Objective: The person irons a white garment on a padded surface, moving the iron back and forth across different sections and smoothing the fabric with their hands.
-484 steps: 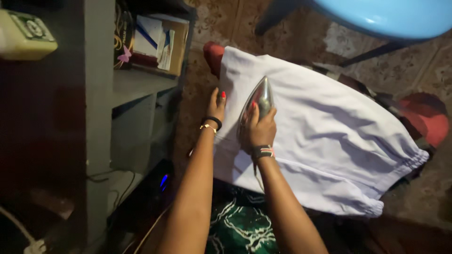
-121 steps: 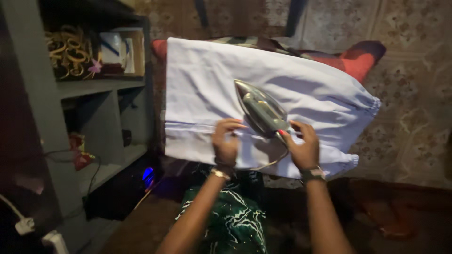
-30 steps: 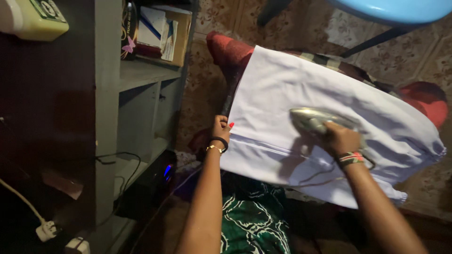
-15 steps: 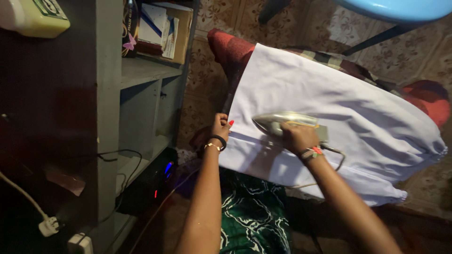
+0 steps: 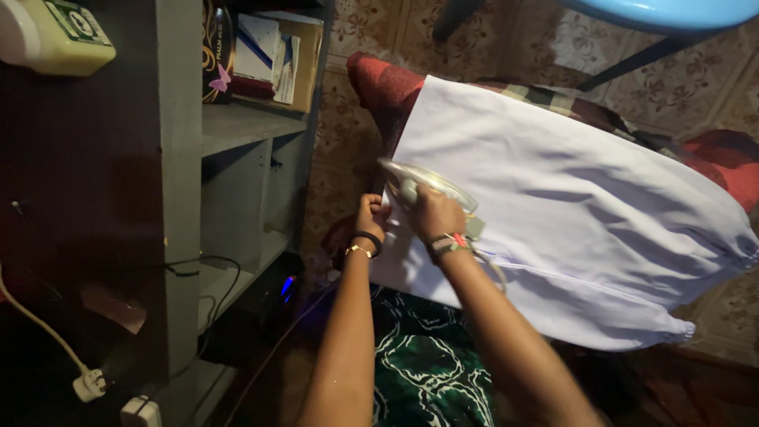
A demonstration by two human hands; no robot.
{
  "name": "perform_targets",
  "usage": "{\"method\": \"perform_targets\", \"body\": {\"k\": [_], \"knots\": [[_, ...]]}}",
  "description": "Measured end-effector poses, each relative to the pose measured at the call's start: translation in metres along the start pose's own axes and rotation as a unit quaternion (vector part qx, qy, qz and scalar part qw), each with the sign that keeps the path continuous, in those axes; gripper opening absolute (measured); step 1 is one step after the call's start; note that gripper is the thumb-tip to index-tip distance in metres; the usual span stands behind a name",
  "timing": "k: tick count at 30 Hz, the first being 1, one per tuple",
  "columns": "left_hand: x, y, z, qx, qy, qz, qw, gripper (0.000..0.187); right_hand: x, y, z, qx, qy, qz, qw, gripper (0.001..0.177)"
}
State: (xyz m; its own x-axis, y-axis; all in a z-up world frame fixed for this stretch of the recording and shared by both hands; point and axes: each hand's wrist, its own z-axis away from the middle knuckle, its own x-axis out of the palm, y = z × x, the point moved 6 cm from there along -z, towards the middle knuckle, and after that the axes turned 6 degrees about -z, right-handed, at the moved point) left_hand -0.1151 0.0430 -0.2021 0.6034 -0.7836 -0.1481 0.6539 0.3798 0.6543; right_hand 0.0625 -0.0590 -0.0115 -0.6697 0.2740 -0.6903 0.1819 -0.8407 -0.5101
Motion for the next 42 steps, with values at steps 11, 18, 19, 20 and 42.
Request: {"method": "perform_targets", "body": {"k": [11,18,19,20,42], "knots": [[-0.006,0.002,0.009,0.032,-0.019,-0.087,0.996,0.031,-0.112,0.189,0.038,0.141,0.17,0.029,0.975,0.036],[-0.005,-0.002,0.005,0.05,-0.019,-0.05,0.997,0.034,-0.131,0.217,0.04,0.163,0.27,-0.118,0.942,0.031],[-0.006,-0.004,0.004,0.045,-0.012,-0.066,0.997,0.034,-0.121,0.207,0.038,0.099,0.261,-0.096,0.955,0.031],[-0.007,-0.004,0.004,0.041,-0.005,-0.081,0.996,0.033,-0.116,0.197,0.039,0.034,0.251,-0.073,0.965,0.031],[-0.012,-0.001,-0.001,0.074,0.0,-0.093,0.993,0.03,-0.094,0.144,0.061,-0.013,-0.1,0.114,0.988,0.03]]}}
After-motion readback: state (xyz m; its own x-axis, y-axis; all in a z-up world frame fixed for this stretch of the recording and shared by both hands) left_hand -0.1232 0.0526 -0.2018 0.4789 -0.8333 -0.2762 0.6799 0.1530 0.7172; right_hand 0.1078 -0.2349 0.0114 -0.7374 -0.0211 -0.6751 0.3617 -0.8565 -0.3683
